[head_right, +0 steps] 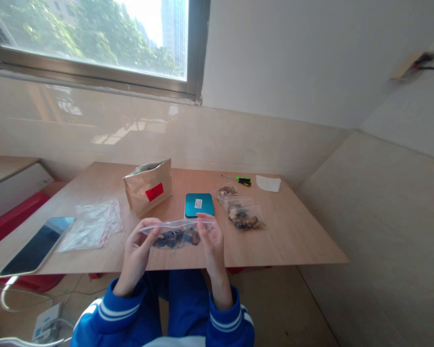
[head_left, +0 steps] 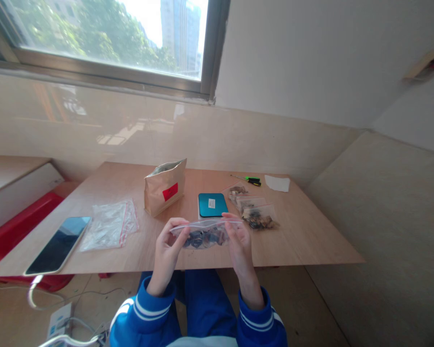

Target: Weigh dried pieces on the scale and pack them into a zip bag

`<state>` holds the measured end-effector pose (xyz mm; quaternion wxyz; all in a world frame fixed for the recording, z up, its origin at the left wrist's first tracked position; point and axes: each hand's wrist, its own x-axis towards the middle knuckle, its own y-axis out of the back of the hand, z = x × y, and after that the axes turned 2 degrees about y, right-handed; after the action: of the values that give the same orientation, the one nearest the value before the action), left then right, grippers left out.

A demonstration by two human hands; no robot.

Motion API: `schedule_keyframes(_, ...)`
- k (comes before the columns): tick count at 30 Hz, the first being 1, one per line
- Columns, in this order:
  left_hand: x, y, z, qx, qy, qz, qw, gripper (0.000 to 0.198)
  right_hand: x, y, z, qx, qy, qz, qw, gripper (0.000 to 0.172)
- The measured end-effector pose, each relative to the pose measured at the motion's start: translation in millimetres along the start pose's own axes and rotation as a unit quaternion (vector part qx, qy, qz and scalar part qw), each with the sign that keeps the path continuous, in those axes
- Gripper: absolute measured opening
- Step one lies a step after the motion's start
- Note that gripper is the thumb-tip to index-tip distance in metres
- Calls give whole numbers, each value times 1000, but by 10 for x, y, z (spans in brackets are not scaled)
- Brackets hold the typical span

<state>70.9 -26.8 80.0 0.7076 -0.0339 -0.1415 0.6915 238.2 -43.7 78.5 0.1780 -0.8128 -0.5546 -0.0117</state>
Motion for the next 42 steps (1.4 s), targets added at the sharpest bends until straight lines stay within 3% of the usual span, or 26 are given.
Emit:
schedule_keyframes(5, -10, 21, -4, -1, -4, 18, 1000, 17, -19, -2, -16, -4, -3, -54, 999, 23)
schedule_keyframes(16, -17, 43, 20, 42, -34, 56, 997, 18, -16, -37, -36, -58, 42, -38, 997, 13)
schedule_keyframes(22, 17, -9, -20, 45, -39, 86, 994, 19, -20, -98, -14, -68, 42, 0, 997, 17)
schedule_keyframes(28, 68, -23, -22, 9, -11, 26, 1000, 21, 5, -120, 23, -20, -2, 0, 1000, 19)
schedule_keyframes(34, 46, 32, -5, -10, 15, -32, 999, 27, -5, -60, 47, 30, -54, -86, 994, 27)
schedule_keyframes(37, 39, 66, -10, -16, 3, -47, 999, 28, -16, -50, 35, 5, -38, -125, 991, 24)
schedule_keyframes(42, 17, 71, -2, -4, 16, -48, 999, 23, -18, -85, 62, -20, 11, -105, 994, 12)
